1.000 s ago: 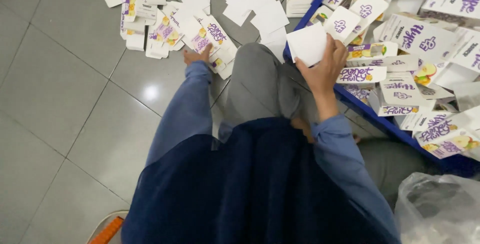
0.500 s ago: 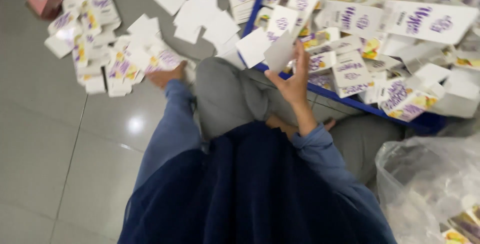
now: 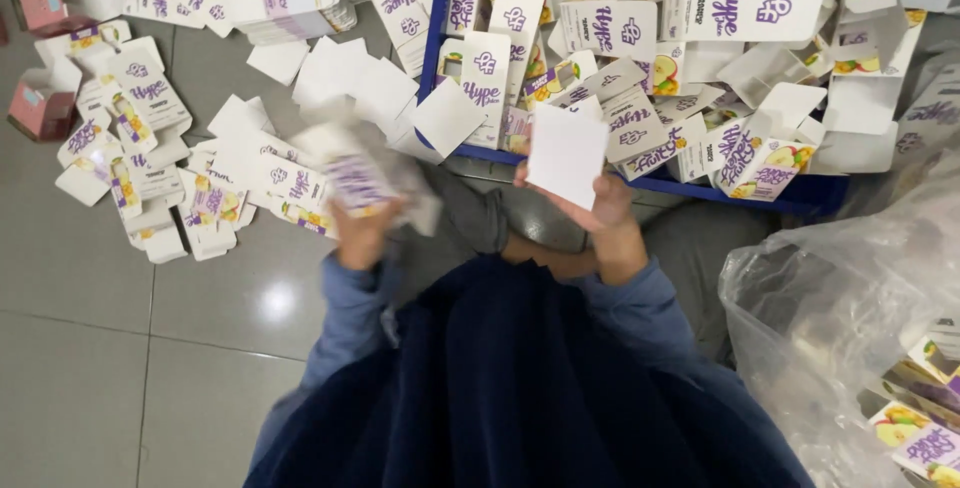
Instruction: Folding flat cardboard box templates into their final shape and placing them in a storage bin.
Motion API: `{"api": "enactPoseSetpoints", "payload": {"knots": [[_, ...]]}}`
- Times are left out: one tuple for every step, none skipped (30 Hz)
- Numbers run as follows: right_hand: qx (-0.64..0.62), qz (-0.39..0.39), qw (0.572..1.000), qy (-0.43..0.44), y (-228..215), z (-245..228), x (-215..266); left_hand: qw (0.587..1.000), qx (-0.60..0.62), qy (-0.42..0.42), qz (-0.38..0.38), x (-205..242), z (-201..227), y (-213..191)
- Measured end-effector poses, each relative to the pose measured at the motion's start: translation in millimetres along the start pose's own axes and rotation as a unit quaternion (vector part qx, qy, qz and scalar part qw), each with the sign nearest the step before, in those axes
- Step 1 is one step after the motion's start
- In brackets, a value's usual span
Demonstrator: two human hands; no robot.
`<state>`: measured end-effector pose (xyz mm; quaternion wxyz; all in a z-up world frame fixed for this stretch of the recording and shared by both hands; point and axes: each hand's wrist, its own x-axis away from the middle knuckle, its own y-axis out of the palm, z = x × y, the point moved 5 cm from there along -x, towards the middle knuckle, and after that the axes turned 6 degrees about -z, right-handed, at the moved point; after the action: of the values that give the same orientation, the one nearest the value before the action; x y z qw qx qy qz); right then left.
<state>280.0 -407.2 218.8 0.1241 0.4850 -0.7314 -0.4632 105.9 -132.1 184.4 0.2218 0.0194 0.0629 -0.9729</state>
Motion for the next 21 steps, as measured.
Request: {"api": "enactPoseSetpoints", "payload": {"knots": [[-0.002,-0.002,1.000,0.004,-0.5,-6.6,2.3,1.000,-0.001,-0.001,0.005,-2.2,22.9,30.4],[0.031,-0.018,0.999,-0.013,0.2,-15.4,4.5,0.993,0.092,-0.069,-0.002,-4.6,38.0,62.6],[0.065,-0.031,0.997,-0.030,0.9,-25.5,7.9,0.973,0.185,-0.135,-0.010,-6.7,53.5,97.6],[0.064,-0.032,0.997,-0.027,1.7,-28.5,19.2,0.973,0.186,-0.136,-0.007,-7.8,55.2,105.5],[0.067,0.003,0.997,-0.040,-1.1,-37.2,33.2,0.960,0.245,-0.121,-0.062,-11.2,58.7,123.4],[0.070,0.039,0.995,-0.054,-4.2,-46.9,47.8,0.940,0.303,-0.105,-0.116,-14.3,63.5,142.0],[0.077,0.043,0.994,-0.057,-2.3,-55.3,48.5,0.938,0.308,-0.105,-0.123,-11.9,54.8,147.3],[0.051,0.019,0.996,-0.075,1.8,-65.5,49.2,0.901,0.391,-0.125,-0.138,-9.1,45.5,156.4],[0.023,-0.006,0.995,-0.094,6.1,-74.4,50.6,0.858,0.468,-0.147,-0.154,-6.4,36.5,164.6],[0.030,0.000,0.995,-0.100,3.1,-78.3,58.5,0.854,0.470,-0.149,-0.163,-6.2,27.1,167.7],[0.019,-0.010,0.994,-0.109,1.6,-80.5,65.8,0.811,0.514,-0.138,-0.243,-3.9,23.6,174.9],[0.009,-0.020,0.993,-0.117,0.1,-82.7,73.1,0.759,0.553,-0.127,-0.320,-0.7,20.6,180.8],[0.012,-0.016,0.992,-0.124,-1.3,-85.1,76.6,0.756,0.552,-0.131,-0.327,0.9,31.4,185.1],[0.019,-0.017,0.990,-0.138,-2.0,-88.2,80.0,0.704,0.598,-0.133,-0.359,4.2,45.9,190.4],[0.024,-0.018,0.988,-0.152,-2.6,-90.4,82.7,0.649,0.641,-0.135,-0.387,7.9,60.6,193.9],[0.026,-0.015,0.987,-0.158,-14.3,-89.4,92.4,0.647,0.639,-0.139,-0.392,12.2,59.5,199.8],[0.070,0.039,0.981,-0.179,-30.4,-90.3,102.5,0.631,0.644,-0.150,-0.405,17.4,58.8,205.8],[0.113,0.093,0.969,-0.199,-45.8,-90.7,112.8,0.616,0.649,-0.160,-0.418,22.8,58.1,210.9],[0.114,0.095,0.968,-0.202,-30.1,-89.7,101.3,0.614,0.647,-0.162,-0.421,25.9,52.4,215.6],[0.143,0.095,0.961,-0.216,-13.4,-89.7,89.8,0.592,0.655,-0.176,-0.437,30.6,47.5,220.6],[0.170,0.095,0.954,-0.228,3.5,-89.3,78.3,0.569,0.662,-0.189,-0.450,36.6,42.7,225.1]]}}
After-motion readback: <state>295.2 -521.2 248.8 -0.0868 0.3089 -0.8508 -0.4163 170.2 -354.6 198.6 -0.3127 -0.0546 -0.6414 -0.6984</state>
